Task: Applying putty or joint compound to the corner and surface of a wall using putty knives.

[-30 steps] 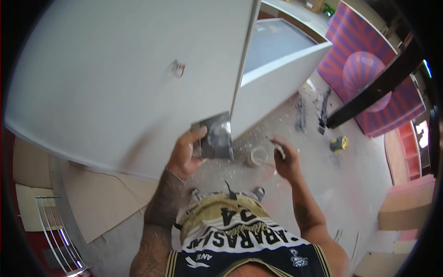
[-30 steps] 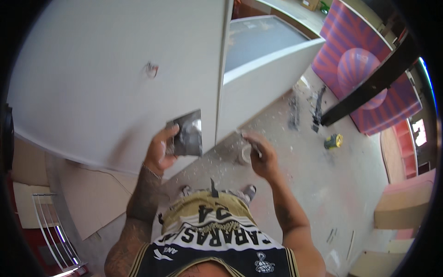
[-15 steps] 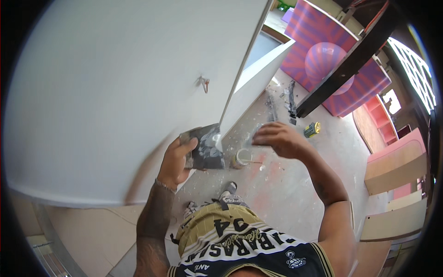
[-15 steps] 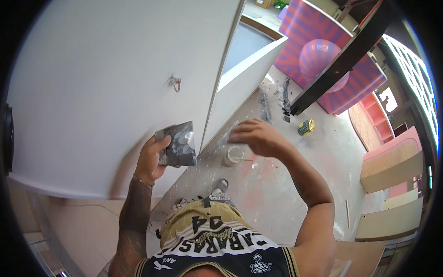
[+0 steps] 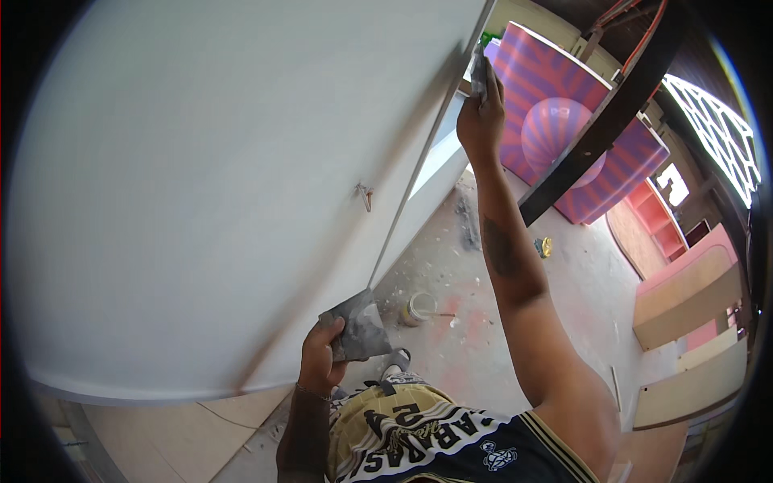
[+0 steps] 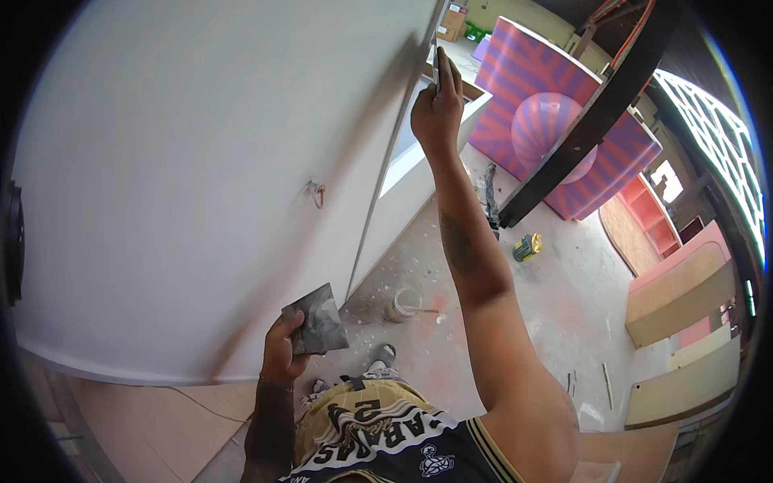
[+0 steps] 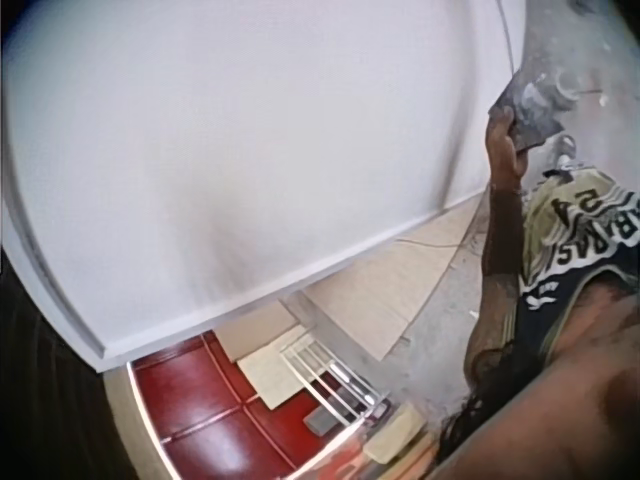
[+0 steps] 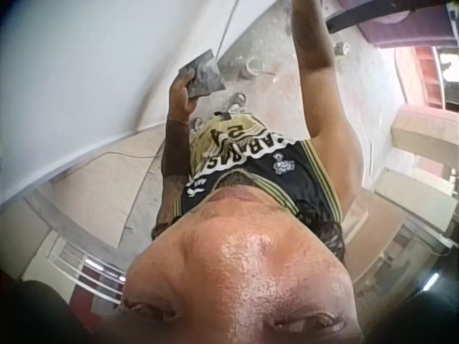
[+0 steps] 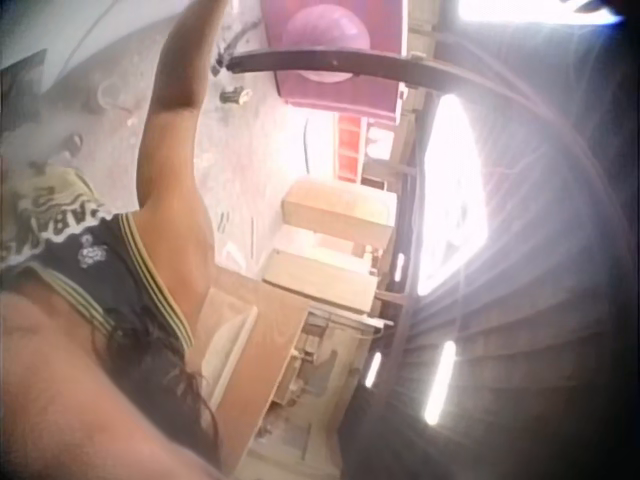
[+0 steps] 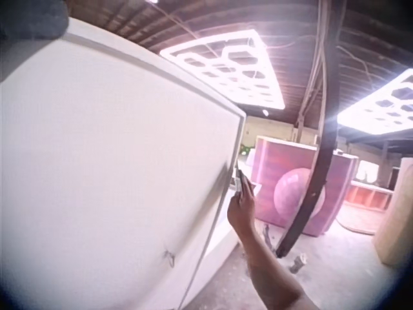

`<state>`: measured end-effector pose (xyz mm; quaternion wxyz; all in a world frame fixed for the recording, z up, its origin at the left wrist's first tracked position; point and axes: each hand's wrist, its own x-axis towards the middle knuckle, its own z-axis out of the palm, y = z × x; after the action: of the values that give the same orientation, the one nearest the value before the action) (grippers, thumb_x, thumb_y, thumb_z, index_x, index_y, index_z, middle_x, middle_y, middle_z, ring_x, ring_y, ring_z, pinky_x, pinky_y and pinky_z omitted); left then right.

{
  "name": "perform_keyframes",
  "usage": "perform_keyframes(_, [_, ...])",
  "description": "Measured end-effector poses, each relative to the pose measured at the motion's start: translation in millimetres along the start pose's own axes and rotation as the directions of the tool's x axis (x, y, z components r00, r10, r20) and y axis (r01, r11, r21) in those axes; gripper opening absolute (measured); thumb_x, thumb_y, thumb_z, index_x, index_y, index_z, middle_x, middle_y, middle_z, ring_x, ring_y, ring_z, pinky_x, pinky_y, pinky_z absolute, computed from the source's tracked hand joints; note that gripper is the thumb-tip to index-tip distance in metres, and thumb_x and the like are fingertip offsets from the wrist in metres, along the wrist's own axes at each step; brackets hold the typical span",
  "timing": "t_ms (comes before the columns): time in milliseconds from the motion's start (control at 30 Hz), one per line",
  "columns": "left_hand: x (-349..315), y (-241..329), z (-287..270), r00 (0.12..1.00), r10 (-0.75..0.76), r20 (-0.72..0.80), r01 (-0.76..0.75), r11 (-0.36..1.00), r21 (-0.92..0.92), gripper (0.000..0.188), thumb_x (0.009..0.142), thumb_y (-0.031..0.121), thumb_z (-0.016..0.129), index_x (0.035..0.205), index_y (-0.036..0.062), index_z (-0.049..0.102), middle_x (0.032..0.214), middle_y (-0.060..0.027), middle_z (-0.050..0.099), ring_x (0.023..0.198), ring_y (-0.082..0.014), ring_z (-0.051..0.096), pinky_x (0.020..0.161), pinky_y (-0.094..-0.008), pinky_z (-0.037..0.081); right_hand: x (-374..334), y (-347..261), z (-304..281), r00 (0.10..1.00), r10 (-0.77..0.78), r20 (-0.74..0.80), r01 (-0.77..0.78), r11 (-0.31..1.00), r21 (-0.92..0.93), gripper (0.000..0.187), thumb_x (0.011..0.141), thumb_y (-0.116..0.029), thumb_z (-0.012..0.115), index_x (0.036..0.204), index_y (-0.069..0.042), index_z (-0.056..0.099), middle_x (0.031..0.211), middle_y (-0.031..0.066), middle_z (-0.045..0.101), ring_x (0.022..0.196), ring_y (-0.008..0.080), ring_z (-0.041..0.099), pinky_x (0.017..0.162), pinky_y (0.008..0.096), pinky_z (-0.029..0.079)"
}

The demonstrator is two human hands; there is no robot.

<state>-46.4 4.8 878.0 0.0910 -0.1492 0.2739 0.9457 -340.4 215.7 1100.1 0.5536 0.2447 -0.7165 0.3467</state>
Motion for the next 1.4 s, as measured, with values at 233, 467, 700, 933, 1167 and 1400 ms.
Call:
perform_keyframes(233, [-6,7,-4,1.000,0.006,0.016,-0.005,1.000,-0.027,0.033,0.092,0.012,0.055,0.123,0.0000,0.054,0.112,-0.0130,0.065,0.102,-0.0279,0.066,0.091,-0.0465,0.054,-6,7,28,0.989,-0.151,-0.008,0.149,0.981,-0.122,0.062,0.078,0.012,0.047,0.140,0.006,0.043,0.134,0.0289,0.045,0.125,0.0442,0.045,0.106,0.0449,0.041])
perform_keyframes(467, [-1,2,-16,0.996,-0.062,0.062,0.061,0.998,0.007,0.033,0.093,0.014,0.055,0.123,0.0010,0.054,0.109,-0.0126,0.066,0.097,-0.0272,0.068,0.076,-0.0446,0.058,-105,36,20,0.982,-0.033,0.187,0.100,0.927,-0.362,0.056,0.082,0.010,0.053,0.137,0.008,0.043,0.130,0.0289,0.047,0.123,0.0452,0.046,0.102,0.0479,0.042])
perform_keyframes(700, [-1,1,-15,0.986,-0.136,0.091,0.129,0.989,0.077,0.034,0.094,0.017,0.054,0.124,0.0009,0.053,0.106,-0.0120,0.066,0.093,-0.0276,0.068,0.073,-0.0464,0.058,-47,7,-18,0.973,-0.206,0.108,0.232,0.830,-0.507,0.056,0.080,0.009,0.053,0.135,0.000,0.049,0.134,0.0172,0.051,0.124,0.0357,0.048,0.105,0.0457,0.036])
perform_keyframes(933, [3,-2,-15,0.973,-0.180,0.145,0.174,0.983,0.055,0.039,0.094,0.016,0.052,0.129,-0.0012,0.050,0.111,-0.0144,0.065,0.098,-0.0279,0.067,0.077,-0.0450,0.059,16,-9,-2,0.953,-0.234,0.191,0.301,0.675,-0.673,0.052,0.083,-0.004,0.058,0.135,-0.008,0.052,0.139,0.0073,0.047,0.129,0.0312,0.043,0.105,0.0483,0.034])
perform_keyframes(1167, [-2,-1,-18,0.972,-0.199,0.128,0.192,0.979,0.066,0.037,0.094,0.016,0.054,0.127,0.0001,0.051,0.111,-0.0143,0.065,0.096,-0.0288,0.068,0.074,-0.0465,0.058,4,-7,13,0.953,-0.122,0.276,0.297,0.539,-0.788,0.053,0.086,-0.011,0.056,0.138,-0.008,0.048,0.142,0.0062,0.042,0.132,0.0320,0.036,0.106,0.0637,0.025])
perform_keyframes(1400, [1,-4,-39,0.968,-0.226,0.112,0.217,0.972,0.088,0.037,0.093,0.021,0.057,0.125,0.0020,0.053,0.108,-0.0135,0.066,0.089,-0.0284,0.068,0.066,-0.0461,0.057,-22,-1,18,0.948,-0.081,0.307,0.306,0.492,-0.815,0.052,0.088,-0.012,0.055,0.139,-0.007,0.047,0.142,0.0077,0.041,0.132,0.0326,0.035,0.107,0.0657,0.023])
